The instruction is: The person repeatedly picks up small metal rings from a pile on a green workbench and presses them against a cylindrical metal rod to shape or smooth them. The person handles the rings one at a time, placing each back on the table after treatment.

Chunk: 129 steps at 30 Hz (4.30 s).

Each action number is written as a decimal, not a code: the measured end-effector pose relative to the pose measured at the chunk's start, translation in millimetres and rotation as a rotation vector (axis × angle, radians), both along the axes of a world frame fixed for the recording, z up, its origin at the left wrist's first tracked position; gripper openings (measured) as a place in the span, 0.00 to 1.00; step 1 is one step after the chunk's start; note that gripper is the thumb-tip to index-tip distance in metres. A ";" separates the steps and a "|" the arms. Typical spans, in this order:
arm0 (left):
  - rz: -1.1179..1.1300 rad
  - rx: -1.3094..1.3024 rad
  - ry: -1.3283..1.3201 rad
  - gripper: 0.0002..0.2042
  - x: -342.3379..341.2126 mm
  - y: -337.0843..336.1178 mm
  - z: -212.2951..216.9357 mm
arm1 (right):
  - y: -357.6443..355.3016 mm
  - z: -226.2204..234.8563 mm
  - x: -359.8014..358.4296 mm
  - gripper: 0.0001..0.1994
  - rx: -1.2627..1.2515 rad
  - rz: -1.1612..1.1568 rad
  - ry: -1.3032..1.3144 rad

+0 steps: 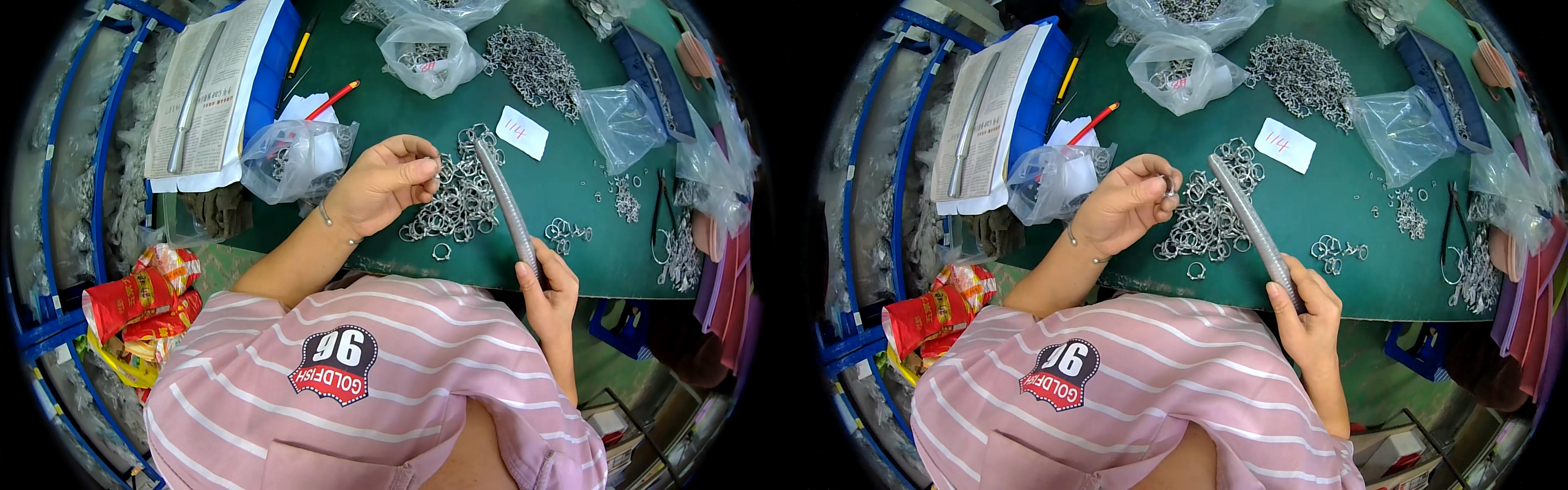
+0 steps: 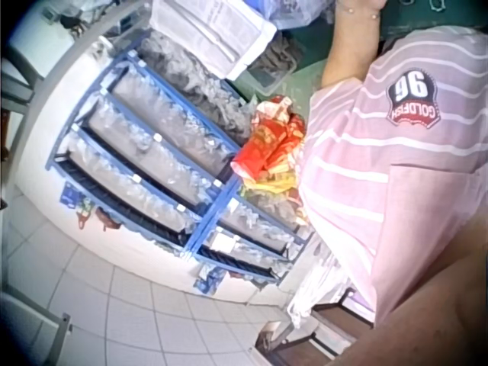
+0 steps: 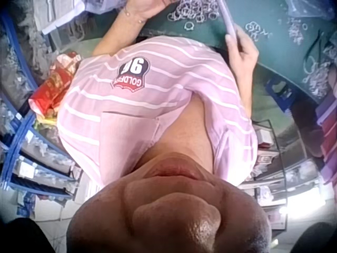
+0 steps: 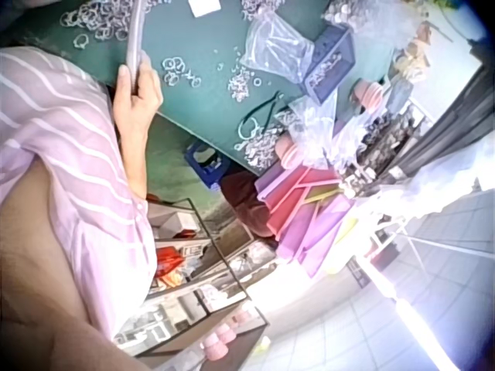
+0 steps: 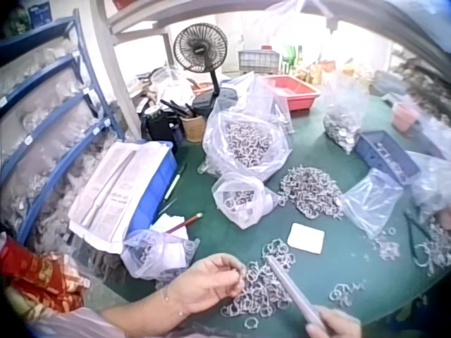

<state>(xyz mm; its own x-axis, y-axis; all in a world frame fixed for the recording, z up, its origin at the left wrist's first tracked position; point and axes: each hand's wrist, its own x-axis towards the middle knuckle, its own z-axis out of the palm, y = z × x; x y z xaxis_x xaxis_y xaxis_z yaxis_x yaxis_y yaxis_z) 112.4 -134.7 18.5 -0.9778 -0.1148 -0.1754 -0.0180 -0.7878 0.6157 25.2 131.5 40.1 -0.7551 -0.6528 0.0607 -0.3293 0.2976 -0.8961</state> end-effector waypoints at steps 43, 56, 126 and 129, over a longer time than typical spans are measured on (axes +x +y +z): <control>0.738 -1.417 -0.080 0.12 63.2 -38.4 56.4 | -18.9 18.5 2.8 0.17 0.054 0.198 0.125; 0.250 -1.796 0.090 0.05 21.3 2.4 40.1 | -12.9 11.3 -1.9 0.16 0.007 0.116 0.142; 0.010 -0.570 -0.250 0.05 -8.4 60.1 21.0 | -71.0 11.6 -0.1 0.23 -0.272 0.020 -0.584; -0.041 -0.568 -0.213 0.07 -7.0 54.7 22.9 | -69.2 10.8 -2.3 0.22 -0.309 0.000 -0.597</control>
<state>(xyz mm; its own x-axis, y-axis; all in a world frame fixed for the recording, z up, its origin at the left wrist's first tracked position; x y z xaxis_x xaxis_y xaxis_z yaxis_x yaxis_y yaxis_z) 105.4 -79.9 41.5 -0.9333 -0.2113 -0.2903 -0.2105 -0.3329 0.9192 22.9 62.2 50.8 -0.7173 -0.6723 -0.1829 0.2488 -0.0019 -0.9686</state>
